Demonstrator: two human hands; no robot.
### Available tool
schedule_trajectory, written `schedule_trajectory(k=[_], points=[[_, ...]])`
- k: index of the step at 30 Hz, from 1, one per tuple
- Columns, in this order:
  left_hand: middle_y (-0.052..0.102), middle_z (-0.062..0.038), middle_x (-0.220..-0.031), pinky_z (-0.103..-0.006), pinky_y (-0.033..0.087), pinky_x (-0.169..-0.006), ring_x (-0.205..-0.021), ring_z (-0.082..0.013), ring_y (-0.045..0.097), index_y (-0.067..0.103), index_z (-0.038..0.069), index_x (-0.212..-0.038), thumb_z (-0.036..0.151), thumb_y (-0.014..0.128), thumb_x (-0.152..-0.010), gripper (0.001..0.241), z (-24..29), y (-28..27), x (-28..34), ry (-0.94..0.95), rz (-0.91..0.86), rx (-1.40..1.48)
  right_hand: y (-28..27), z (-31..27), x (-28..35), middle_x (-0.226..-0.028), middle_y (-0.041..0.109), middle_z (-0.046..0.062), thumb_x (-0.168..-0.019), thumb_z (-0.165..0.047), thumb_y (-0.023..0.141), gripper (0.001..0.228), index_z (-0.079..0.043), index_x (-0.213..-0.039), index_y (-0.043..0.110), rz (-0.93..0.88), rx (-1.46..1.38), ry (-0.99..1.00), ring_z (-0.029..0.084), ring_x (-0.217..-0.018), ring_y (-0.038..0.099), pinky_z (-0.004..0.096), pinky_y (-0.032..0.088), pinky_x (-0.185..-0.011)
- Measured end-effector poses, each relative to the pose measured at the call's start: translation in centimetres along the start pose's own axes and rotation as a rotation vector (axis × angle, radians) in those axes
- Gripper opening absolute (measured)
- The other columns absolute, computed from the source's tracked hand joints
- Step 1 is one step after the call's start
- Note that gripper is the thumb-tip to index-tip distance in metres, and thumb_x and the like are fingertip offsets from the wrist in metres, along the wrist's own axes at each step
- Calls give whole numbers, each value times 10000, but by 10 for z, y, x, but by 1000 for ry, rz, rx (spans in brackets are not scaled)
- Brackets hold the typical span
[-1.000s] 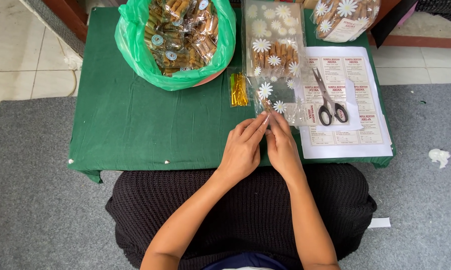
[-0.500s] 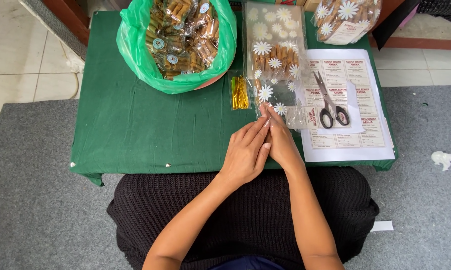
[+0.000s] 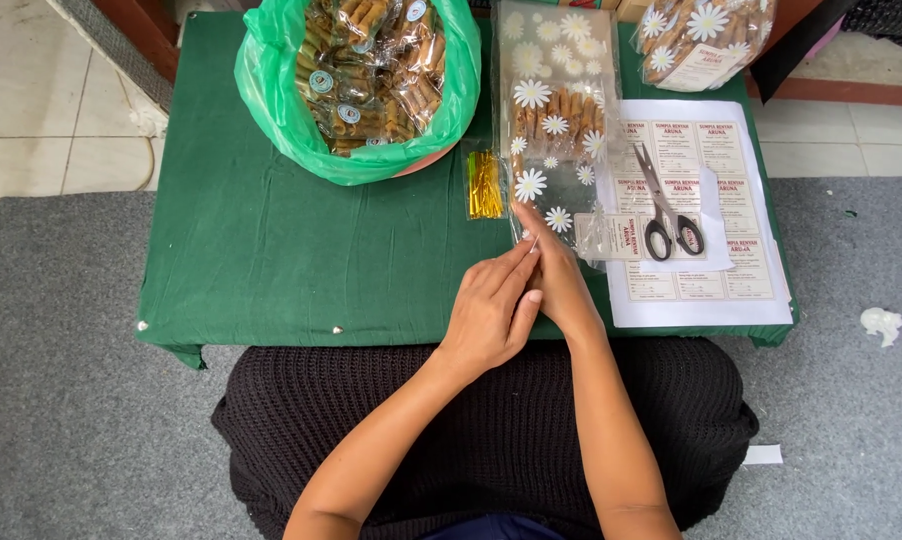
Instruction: Packing individually wrapped snack items into a clear plastic bag and applying decorative stickers to each item.
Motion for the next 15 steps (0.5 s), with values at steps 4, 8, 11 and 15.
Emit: schedule_trajectory(k=[4,8,11,15], points=[[643,-105,-1406,-422,462,-1068,-1271,-276,642,661,70,-1311,255,482,-1060,360,-2,-4,-4,-41,20,83,-1,8,8,-1624,381,226,-935,140,447,679,-92,-1573,433,22,10,21,376,-1484,369,503,345,-1201],[626,-118,-1395,-474,476,-1065,-1318,-345,596,671,88,-1217,192,476,-1056,273,-4,-11,-4,-72,44,161,-2,-11,18,-1601,408,236,-981,142,421,598,-68,-1540,465,56,-20,44,419,-1399,461,490,463,-1128],[597,-149,-1403,-506,473,-1086,-1316,-399,575,630,87,-1247,180,464,-1066,262,-7,-19,-8,-119,73,252,-8,-26,25,-1555,451,278,-1010,89,471,491,8,-1493,488,51,69,70,444,-1366,493,546,479,-1089],[598,-150,-1376,-513,493,-1056,-1281,-394,601,596,86,-1284,185,445,-1076,276,-15,-26,-13,-179,74,335,-16,-40,32,-1411,635,173,-1020,-83,583,378,-73,-1393,642,-1,180,202,345,-1300,598,429,545,-1004]])
Point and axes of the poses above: each hand's wrist, its own x-axis away from the middle knuckle, its own y-axis out of the palm, z = x × y, the point moved 5 cm from there along -x, towards the middle knuckle
